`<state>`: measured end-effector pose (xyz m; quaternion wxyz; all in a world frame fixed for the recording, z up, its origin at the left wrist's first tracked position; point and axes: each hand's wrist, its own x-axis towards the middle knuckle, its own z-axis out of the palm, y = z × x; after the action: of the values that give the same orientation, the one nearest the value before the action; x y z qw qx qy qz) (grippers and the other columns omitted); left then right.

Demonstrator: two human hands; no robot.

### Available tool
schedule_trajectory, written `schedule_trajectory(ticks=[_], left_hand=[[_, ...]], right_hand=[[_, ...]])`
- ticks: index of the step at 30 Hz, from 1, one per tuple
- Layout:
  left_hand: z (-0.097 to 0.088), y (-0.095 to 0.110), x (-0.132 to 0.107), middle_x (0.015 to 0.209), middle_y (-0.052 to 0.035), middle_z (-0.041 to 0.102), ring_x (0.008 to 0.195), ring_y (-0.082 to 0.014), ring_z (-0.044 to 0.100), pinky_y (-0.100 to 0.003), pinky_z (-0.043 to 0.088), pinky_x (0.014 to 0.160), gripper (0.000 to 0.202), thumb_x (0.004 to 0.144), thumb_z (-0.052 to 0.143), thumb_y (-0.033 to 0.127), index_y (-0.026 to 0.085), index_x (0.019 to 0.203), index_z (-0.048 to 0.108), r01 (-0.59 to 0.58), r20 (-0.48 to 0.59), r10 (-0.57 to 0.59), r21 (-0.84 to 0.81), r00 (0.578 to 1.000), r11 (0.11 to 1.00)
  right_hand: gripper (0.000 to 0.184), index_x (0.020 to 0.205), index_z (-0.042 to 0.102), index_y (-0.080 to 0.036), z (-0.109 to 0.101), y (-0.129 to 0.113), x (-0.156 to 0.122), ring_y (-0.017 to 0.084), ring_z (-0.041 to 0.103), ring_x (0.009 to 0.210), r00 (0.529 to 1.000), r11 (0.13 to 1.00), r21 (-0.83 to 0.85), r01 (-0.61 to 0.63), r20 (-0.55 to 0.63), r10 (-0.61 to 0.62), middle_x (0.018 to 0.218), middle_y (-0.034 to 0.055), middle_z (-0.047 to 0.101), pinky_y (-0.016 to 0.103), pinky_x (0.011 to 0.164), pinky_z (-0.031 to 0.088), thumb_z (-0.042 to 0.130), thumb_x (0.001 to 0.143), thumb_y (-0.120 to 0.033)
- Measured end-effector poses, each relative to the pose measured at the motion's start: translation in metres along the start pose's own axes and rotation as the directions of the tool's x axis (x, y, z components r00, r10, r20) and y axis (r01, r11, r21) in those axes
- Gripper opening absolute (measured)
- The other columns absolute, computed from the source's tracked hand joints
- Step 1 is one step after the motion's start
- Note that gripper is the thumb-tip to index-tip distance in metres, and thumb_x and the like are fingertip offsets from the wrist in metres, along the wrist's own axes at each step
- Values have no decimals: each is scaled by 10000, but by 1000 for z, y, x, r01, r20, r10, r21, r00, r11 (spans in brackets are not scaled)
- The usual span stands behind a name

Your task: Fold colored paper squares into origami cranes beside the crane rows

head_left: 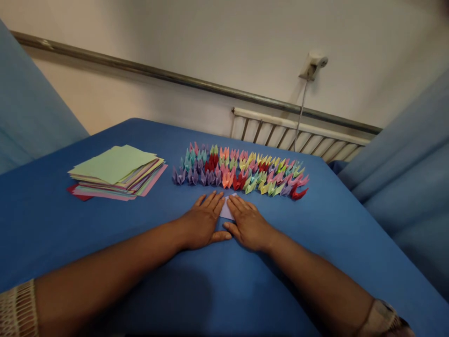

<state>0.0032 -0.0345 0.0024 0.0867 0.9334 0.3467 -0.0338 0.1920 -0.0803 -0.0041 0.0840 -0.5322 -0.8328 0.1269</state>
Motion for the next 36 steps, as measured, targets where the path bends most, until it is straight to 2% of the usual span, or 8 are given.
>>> schedule_trajectory(ticks=[8,15,18,22,26,30,32,36], left_hand=[[-2,2,0,1565,-256,151,1458,-389,113,-508,118,1153,1025,816,331,787,24,1495,234,17,-12,-17,27,1000,999],[-5,20,-10,1544,-241,256,1459,-366,139,-504,133,1155,1007,805,374,786,52,1487,275,-189,-6,189,-4,982,982],[-12,21,-18,1524,-243,302,1443,-398,179,-543,150,1136,976,796,435,765,63,1467,339,-118,28,118,5,993,993],[-19,11,-27,1501,-293,305,1407,-472,219,-613,187,1089,993,759,496,765,28,1420,421,105,43,-109,71,993,992],[-26,3,-27,1443,-349,367,1369,-528,247,-662,194,1054,1023,750,497,774,-44,1363,466,266,-65,-260,104,963,958],[-25,12,-20,1550,-263,220,1450,-410,128,-546,141,1141,999,816,406,757,13,1473,290,36,-232,-24,49,972,998],[-18,18,-16,1576,-222,174,1466,-345,124,-479,149,1161,968,846,363,744,60,1509,196,-132,-168,130,-3,977,991],[-3,18,-11,1568,-246,156,1462,-360,122,-483,146,1162,1012,823,336,780,46,1506,198,-159,3,160,-58,987,986]], right_hand=[[829,1500,224,-9,9,3,-6,346,146,1460,986,985,-32,-168,-26,167,1574,224,177,505,1152,190,371,931,-594],[845,1498,228,-3,10,4,-8,348,145,1461,985,983,-69,-173,-14,172,1572,226,179,509,1153,187,352,929,-616],[843,1497,231,0,10,3,-9,348,147,1460,985,983,-70,-173,-28,171,1566,234,191,518,1148,198,347,932,-616],[847,1497,232,-5,9,2,-9,345,149,1461,985,983,-68,-169,-34,168,1565,235,191,515,1145,209,378,925,-612],[845,1496,234,-4,10,2,-9,356,154,1458,984,983,-60,-175,-40,173,1563,238,197,532,1136,217,364,927,-615],[830,1500,228,-9,11,3,-8,362,156,1455,983,982,-64,-180,-39,177,1568,230,187,532,1137,208,368,931,-596],[817,1510,211,-34,11,2,-8,365,150,1456,983,981,-69,-181,-52,177,1579,214,162,543,1131,213,374,932,-588],[766,1519,224,-103,8,-5,-14,353,115,1465,992,990,-92,-111,-63,105,1603,141,118,542,1136,206,406,932,-560]])
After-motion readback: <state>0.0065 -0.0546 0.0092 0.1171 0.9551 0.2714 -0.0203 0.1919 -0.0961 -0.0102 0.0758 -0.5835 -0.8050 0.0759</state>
